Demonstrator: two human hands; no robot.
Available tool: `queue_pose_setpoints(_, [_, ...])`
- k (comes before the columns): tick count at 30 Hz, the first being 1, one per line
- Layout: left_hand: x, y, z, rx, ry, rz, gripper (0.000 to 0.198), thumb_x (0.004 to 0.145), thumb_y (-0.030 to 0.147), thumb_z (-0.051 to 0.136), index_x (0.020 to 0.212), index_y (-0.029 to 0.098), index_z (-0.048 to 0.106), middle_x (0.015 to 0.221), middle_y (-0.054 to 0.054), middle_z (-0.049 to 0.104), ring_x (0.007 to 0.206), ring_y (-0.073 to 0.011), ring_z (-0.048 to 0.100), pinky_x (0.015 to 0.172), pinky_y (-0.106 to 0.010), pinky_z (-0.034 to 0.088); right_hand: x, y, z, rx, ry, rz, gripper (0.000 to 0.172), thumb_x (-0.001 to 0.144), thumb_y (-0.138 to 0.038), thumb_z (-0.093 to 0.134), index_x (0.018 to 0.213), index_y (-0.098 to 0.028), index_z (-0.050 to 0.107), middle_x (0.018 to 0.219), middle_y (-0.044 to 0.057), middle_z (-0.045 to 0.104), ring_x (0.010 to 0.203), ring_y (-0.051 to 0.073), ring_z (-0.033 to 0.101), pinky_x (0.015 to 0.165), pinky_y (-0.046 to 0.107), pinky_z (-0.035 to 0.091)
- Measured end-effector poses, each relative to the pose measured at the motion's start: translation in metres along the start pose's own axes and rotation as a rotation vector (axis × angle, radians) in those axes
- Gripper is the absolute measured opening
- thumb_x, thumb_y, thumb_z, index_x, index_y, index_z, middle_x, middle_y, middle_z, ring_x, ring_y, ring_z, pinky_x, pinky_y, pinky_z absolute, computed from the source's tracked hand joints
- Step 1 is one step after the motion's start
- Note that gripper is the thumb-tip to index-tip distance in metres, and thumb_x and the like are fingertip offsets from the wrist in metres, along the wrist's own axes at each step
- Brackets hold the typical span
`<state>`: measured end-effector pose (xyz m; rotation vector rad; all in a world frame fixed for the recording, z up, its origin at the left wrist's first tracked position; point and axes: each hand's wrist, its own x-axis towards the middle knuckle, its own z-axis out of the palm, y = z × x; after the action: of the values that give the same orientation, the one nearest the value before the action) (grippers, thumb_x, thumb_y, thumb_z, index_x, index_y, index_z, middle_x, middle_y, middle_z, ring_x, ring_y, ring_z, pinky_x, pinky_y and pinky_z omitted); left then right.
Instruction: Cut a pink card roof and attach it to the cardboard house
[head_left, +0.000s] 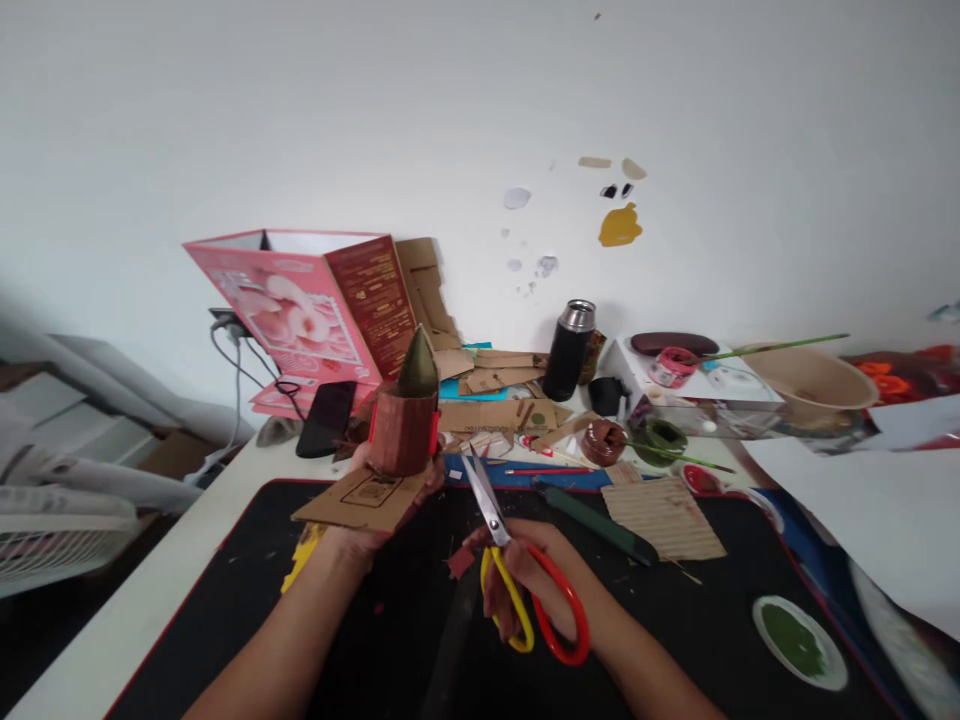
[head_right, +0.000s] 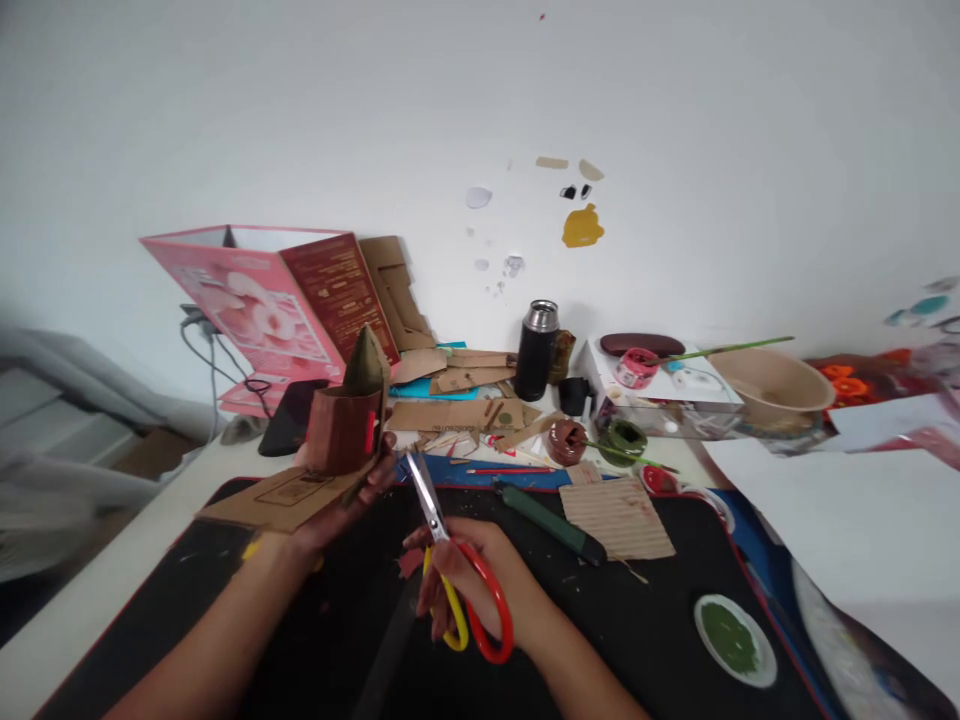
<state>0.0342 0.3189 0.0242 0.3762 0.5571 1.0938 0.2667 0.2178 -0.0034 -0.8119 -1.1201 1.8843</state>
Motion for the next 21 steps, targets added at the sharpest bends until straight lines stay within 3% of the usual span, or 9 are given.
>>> queue_pose_setpoints(6, [-0.002, -0.004, 0.015, -0.057, -0.033, -0.019, 0.028, 0.1, 0.027, 0.054, 0.117, 0.016, 0.072, 0.09, -0.012, 0.071, 0.055, -0.0149, 0.053, 0.044, -0.023, 0.043, -0.003, 0.006, 0.003, 0.014, -0.214, 0.016, 0.082, 0.088, -0.083, 0.066, 0.13, -0.012, 0.068, 0.082, 0.01, 0.073, 0.061, 0.02, 0.073, 0.051, 0.025, 0.054])
queue_pose_setpoints(12, [0.002, -0.005, 0.008, -0.061, -0.086, -0.044, 0.017, 0.099, 0.017, 0.055, 0.107, 0.015, 0.07, 0.084, -0.009, 0.066, 0.047, -0.0075, 0.042, 0.037, -0.014, 0.03, -0.001, -0.002, 0.009, -0.067, -0.353, 0.147, 0.085, 0.082, -0.085, 0.07, 0.13, -0.015, 0.073, 0.086, 0.011, 0.075, 0.071, 0.024, 0.076, 0.066, 0.034, 0.06])
queue_pose_setpoints(17, [0.005, -0.004, 0.002, -0.05, -0.162, -0.113, 0.021, 0.104, 0.029, 0.053, 0.097, 0.014, 0.066, 0.062, 0.001, 0.05, 0.037, -0.0049, 0.027, 0.033, -0.014, 0.024, 0.004, -0.011, 0.017, -0.138, -0.388, 0.104, 0.087, 0.082, -0.086, 0.068, 0.128, -0.013, 0.076, 0.092, 0.014, 0.076, 0.084, 0.027, 0.078, 0.078, 0.037, 0.061])
queue_pose_setpoints(21, [0.005, -0.005, 0.002, -0.06, -0.2, -0.105, 0.026, 0.105, 0.04, 0.052, 0.105, 0.017, 0.065, 0.072, -0.002, 0.056, 0.038, -0.0042, 0.027, 0.031, -0.015, 0.023, 0.007, -0.021, 0.028, -0.105, -0.449, 0.087, 0.087, 0.088, -0.084, 0.063, 0.136, -0.012, 0.07, 0.086, 0.012, 0.076, 0.079, 0.025, 0.078, 0.079, 0.037, 0.06])
